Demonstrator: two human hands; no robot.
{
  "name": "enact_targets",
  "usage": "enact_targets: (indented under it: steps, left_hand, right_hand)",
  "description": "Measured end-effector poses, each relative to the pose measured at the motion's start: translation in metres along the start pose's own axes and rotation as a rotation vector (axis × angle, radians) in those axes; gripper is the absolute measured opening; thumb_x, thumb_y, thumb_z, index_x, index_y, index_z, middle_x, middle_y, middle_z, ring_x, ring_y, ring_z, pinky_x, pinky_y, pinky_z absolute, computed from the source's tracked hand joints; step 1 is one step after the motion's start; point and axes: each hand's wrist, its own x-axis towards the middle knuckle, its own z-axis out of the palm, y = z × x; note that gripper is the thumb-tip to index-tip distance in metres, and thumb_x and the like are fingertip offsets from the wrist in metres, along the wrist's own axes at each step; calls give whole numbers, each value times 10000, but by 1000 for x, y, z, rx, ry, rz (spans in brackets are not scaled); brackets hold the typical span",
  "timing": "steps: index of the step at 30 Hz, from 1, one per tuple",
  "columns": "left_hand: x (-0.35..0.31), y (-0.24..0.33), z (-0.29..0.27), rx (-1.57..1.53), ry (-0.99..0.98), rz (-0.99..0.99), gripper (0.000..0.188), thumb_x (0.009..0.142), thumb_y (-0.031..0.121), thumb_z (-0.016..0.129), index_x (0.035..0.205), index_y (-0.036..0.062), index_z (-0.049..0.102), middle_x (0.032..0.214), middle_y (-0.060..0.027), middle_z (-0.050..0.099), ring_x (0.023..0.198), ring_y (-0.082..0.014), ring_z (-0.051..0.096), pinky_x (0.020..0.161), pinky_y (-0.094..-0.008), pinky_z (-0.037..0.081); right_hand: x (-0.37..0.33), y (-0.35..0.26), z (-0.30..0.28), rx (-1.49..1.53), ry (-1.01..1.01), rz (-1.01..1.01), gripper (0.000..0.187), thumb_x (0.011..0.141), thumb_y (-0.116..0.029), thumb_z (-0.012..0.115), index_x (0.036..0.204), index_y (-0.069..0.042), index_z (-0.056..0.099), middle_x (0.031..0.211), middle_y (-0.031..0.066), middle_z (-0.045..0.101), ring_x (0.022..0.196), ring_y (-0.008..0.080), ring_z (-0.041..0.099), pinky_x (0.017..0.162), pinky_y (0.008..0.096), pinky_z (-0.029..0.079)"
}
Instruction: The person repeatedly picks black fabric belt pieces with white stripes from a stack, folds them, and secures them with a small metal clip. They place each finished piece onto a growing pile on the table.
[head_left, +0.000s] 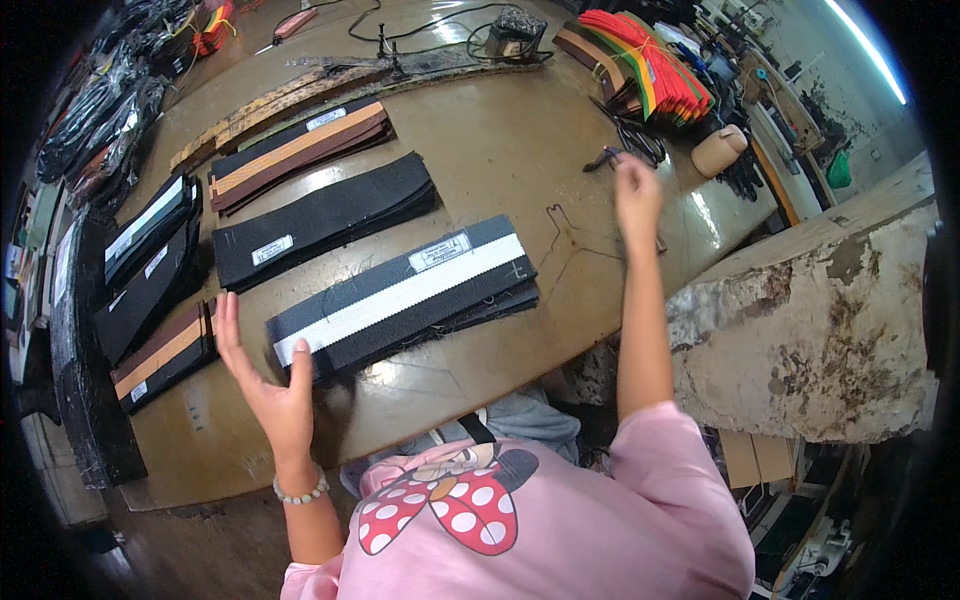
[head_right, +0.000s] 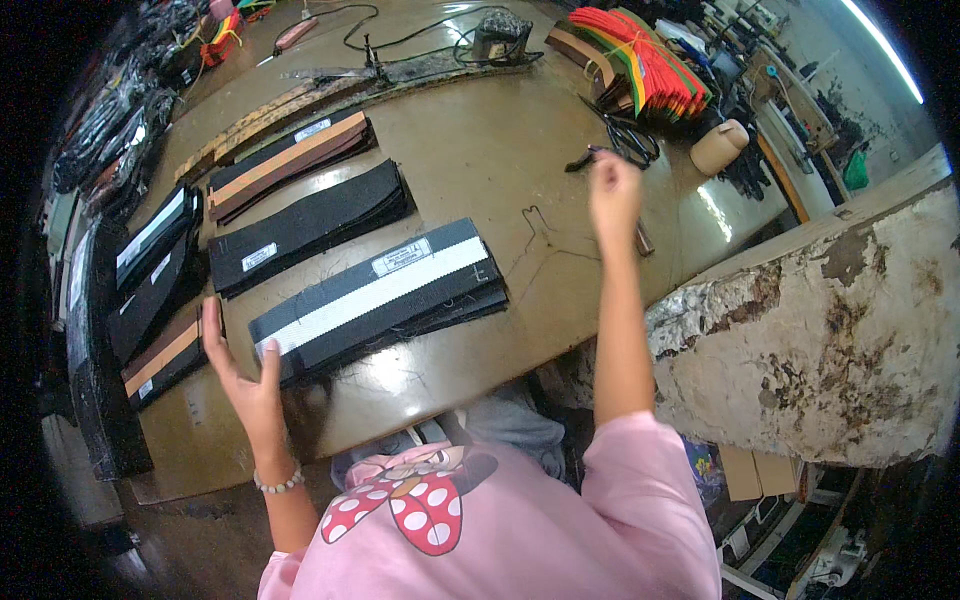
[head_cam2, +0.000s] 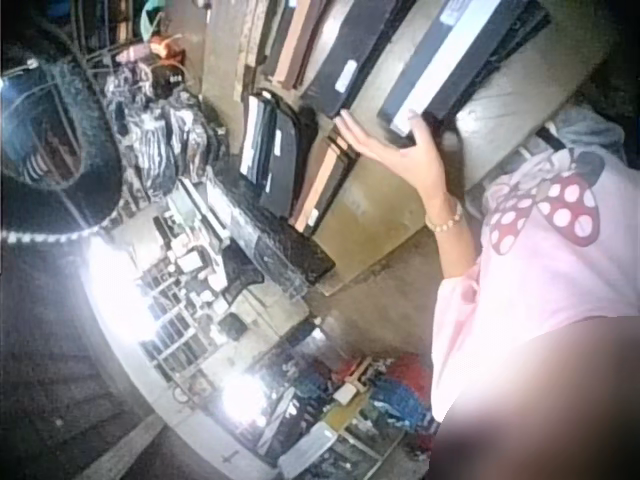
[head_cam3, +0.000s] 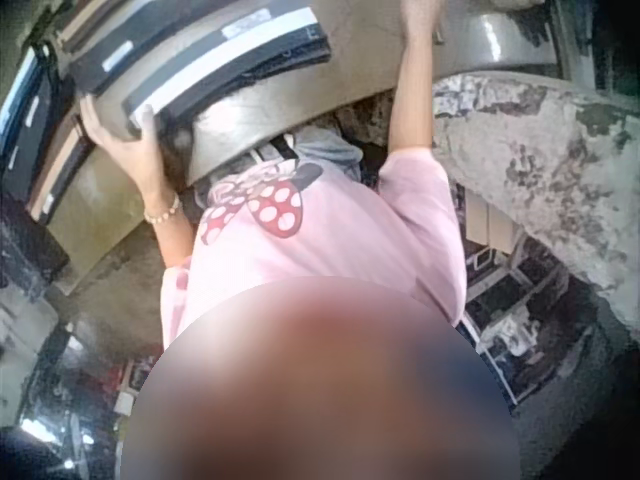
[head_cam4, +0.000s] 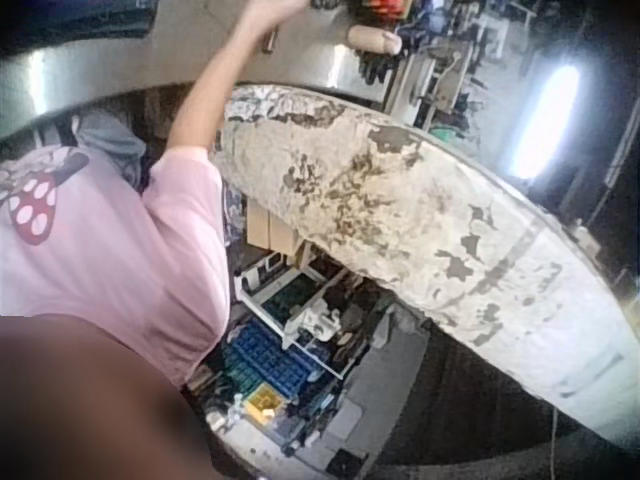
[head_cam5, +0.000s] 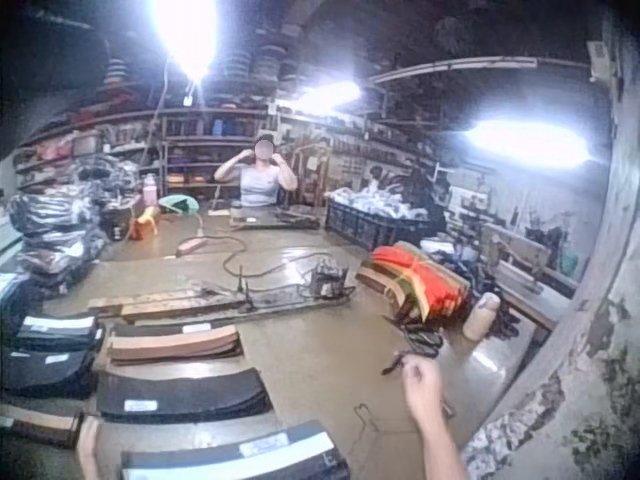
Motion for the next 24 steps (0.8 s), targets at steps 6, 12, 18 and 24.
enact_targets:
  steps: [6, 12, 18, 24]
  left_hand:
    - [7, 50, 5, -69, -77, 85, 189, 897, 27, 617, 1060, 12, 712, 1228, -147, 639, 1233, -295, 574, 1080, -396, 400]
    - [26, 56, 40, 43, -323, 232, 258, 863, 102, 688, 1113, 36, 700, 1180, -131, 643, 1139, -320, 581, 1018, -407, 419]
    - [53, 62, 105, 277, -473, 308, 356, 873, 323, 719, 1096, 45, 728, 1082, -138, 661, 1092, -329, 582, 974, -440, 436]
    - [85, 56, 146, 137, -702, 127, 455, 795, 407, 816, 970, -10, 768, 871, -180, 708, 776, -278, 676, 743, -384, 536]
  right_hand:
    - [58, 78, 15, -379, -4, -214, 185, 878, -173, 726, 971, -19, 769, 904, 211, 683, 888, 383, 636, 834, 464, 488]
    - [52, 78, 14, -155, 151, -376, 187, 936, -172, 665, 1026, -10, 687, 956, 184, 650, 899, 378, 622, 807, 476, 487]
    - [46, 36, 14, -358, 85, -370, 149, 981, -167, 601, 1014, -26, 636, 966, 151, 639, 840, 306, 623, 765, 409, 506]
    - [-66, -90, 10, 820, -468, 111, 232, 995, -186, 645, 1103, 17, 612, 928, 72, 662, 752, 99, 618, 625, 241, 541]
